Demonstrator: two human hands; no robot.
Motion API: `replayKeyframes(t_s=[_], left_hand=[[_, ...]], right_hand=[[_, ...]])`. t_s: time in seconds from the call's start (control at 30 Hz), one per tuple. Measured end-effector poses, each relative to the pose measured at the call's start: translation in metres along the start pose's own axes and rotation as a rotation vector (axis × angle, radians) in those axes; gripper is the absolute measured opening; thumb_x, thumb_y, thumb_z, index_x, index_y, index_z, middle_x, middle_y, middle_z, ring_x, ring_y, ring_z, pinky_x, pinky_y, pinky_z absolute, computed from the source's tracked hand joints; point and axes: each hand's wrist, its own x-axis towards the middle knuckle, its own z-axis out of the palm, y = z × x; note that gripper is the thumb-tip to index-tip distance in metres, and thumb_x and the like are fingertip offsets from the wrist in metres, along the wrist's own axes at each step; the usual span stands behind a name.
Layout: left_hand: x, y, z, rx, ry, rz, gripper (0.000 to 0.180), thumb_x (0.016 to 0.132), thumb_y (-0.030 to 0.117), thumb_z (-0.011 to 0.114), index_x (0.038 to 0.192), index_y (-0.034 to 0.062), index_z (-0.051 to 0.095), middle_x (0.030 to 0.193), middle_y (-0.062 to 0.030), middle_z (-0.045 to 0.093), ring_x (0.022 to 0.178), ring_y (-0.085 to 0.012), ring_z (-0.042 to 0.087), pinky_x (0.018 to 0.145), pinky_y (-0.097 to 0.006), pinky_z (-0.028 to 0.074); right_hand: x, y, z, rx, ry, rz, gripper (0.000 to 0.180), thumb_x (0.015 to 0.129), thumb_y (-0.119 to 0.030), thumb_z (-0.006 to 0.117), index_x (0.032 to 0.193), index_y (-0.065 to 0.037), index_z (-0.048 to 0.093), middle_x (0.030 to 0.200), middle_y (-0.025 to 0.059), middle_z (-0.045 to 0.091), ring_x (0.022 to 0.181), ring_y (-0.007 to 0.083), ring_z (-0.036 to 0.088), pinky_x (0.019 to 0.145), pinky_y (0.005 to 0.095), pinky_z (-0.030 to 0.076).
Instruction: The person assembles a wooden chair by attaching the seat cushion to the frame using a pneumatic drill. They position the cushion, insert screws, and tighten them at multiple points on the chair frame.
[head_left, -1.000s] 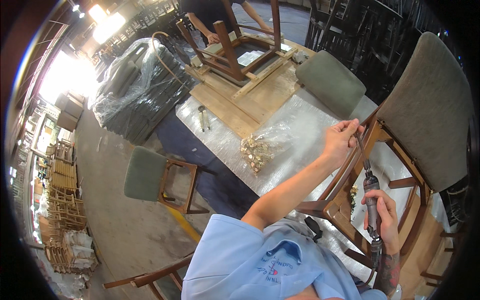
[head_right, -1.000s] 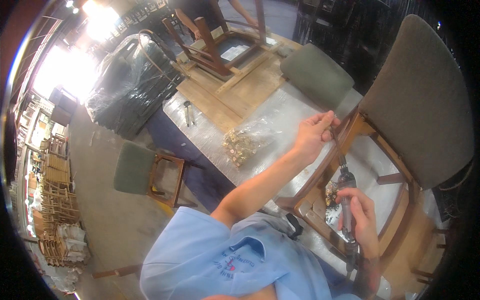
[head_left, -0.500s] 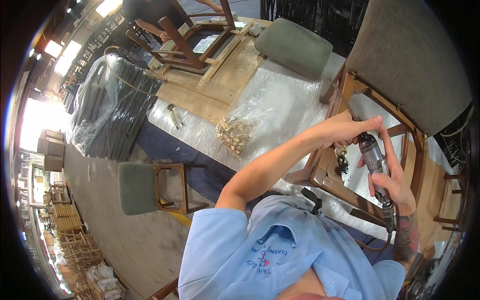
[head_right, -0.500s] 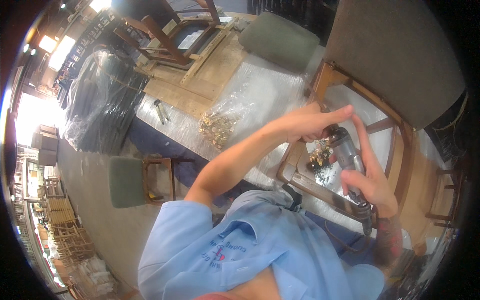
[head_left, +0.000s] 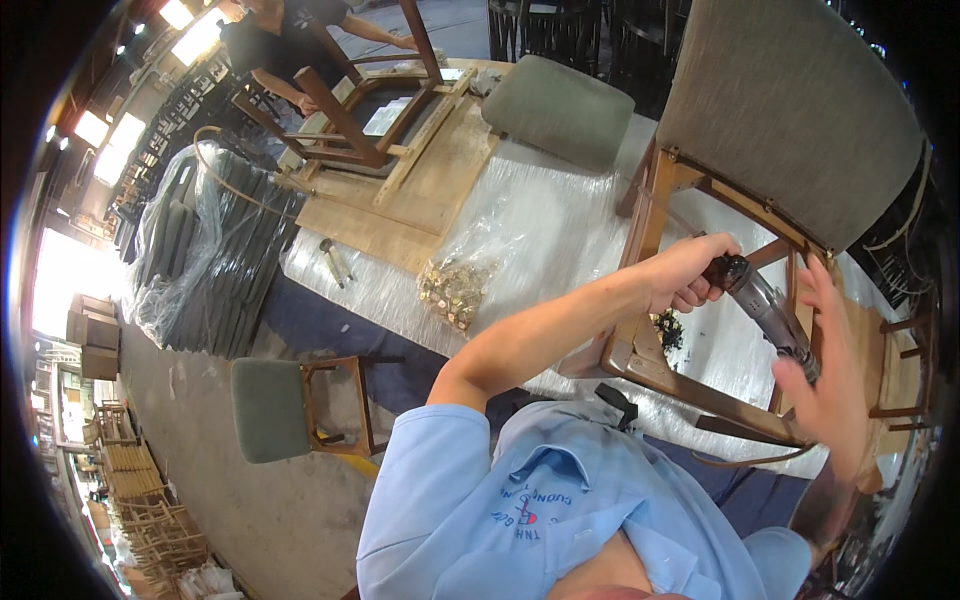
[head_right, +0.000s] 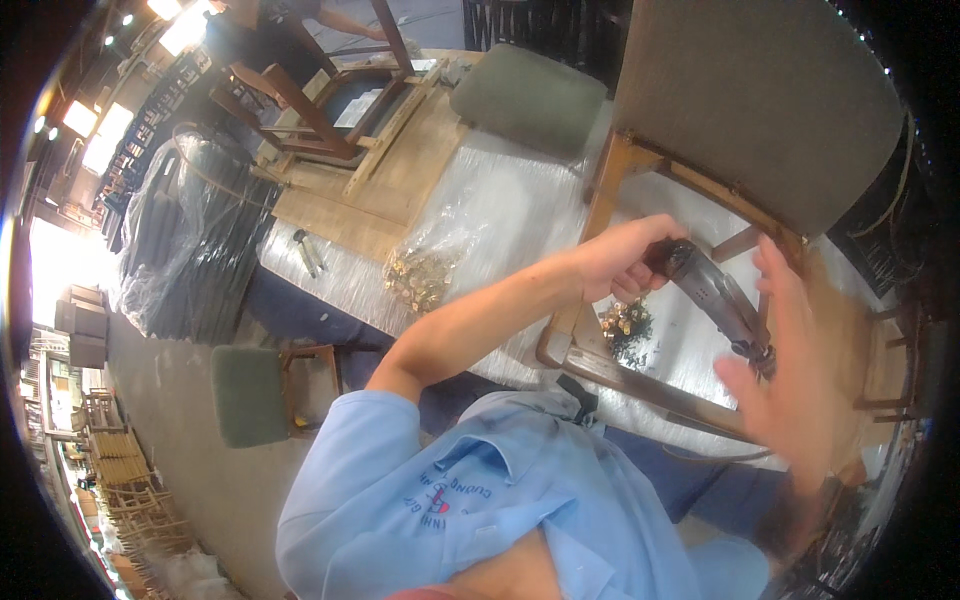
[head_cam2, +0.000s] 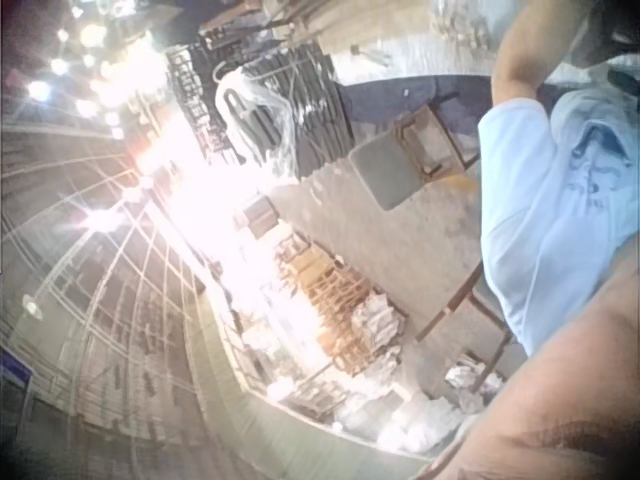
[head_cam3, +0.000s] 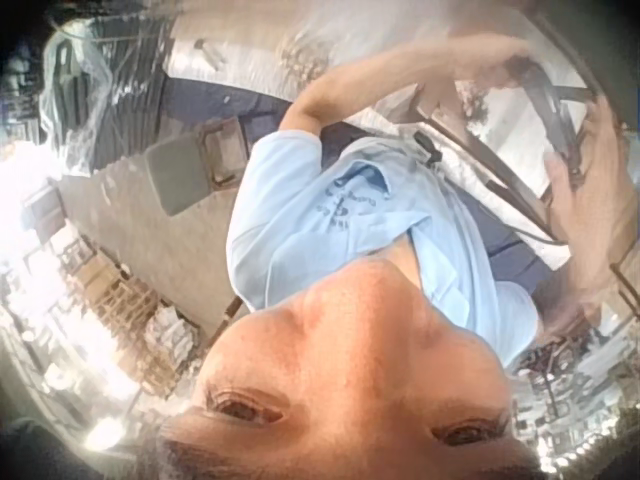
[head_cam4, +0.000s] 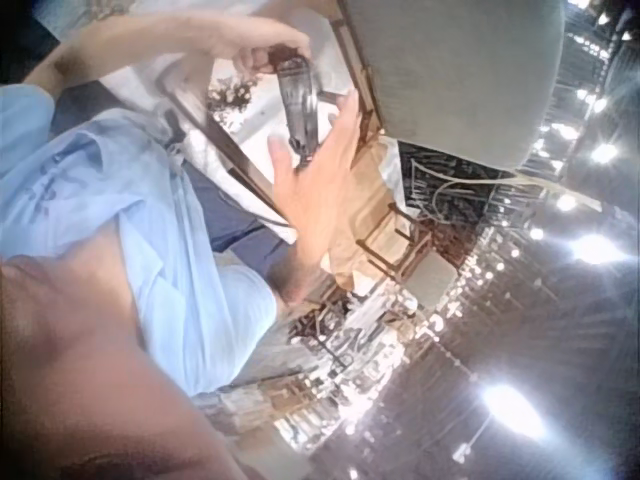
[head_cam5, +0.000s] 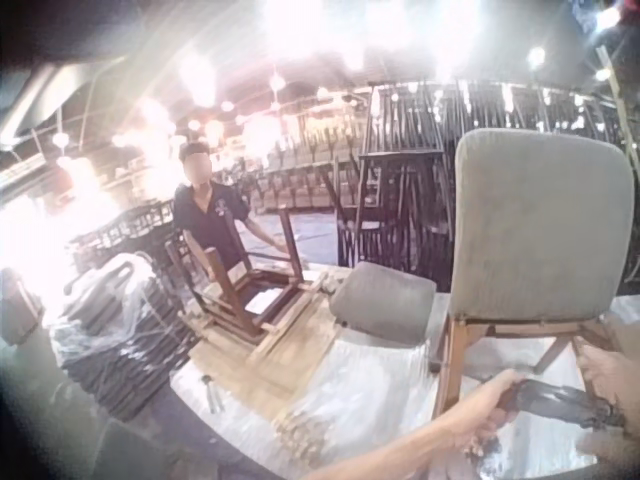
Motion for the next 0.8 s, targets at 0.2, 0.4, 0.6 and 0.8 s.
replayKeyframes(t_s=[0.2,0.4,0.6,0.8], left_hand=[[0.007,0.006,0.015,-0.048,-0.001,0.049,0.039,0.088,0.048,0.054,0.078,0.0103,0.058,0.063,-0.0020,0.049,0.043,-0.0050,0.026,0.038,-0.023,0.017],[0.003,0.001,0.067,-0.139,-0.183,0.042,0.040,0.087,0.049,0.050,0.079,0.0103,0.056,0.062,-0.0029,0.049,0.041,-0.0064,0.026,0.037,-0.024,0.016],[-0.005,-0.009,0.111,-0.259,-0.323,-0.054,0.041,0.089,0.050,0.045,0.081,0.0118,0.056,0.063,-0.0014,0.047,0.040,-0.0060,0.026,0.036,-0.024,0.018],[-0.005,-0.005,0.102,-0.347,-0.330,-0.210,0.054,0.096,0.058,0.043,0.073,0.0097,0.050,0.052,0.0048,0.038,0.040,-0.0053,0.027,0.037,-0.025,0.017]], right_hand=[[-0.040,0.012,0.041,0.579,-0.563,0.044,0.085,0.075,-0.023,0.074,0.147,-0.001,0.034,0.130,0.0138,0.051,0.101,0.0257,0.061,0.089,0.0379,0.049],[-0.033,0.054,0.103,1.030,0.453,0.242,0.077,0.085,-0.032,0.063,0.149,-0.010,0.028,0.129,0.0096,0.050,0.111,0.0202,0.054,0.088,0.0356,0.047],[-0.020,0.052,0.067,1.095,0.823,-0.423,0.082,0.085,-0.067,0.060,0.143,-0.012,0.037,0.120,0.0107,0.051,0.113,0.0293,0.049,0.094,0.0454,0.042],[-0.003,0.074,0.038,1.026,0.552,-0.569,0.048,0.086,-0.028,0.056,0.130,-0.013,0.046,0.099,0.0064,0.058,0.098,0.0254,0.053,0.099,0.0477,0.036]])
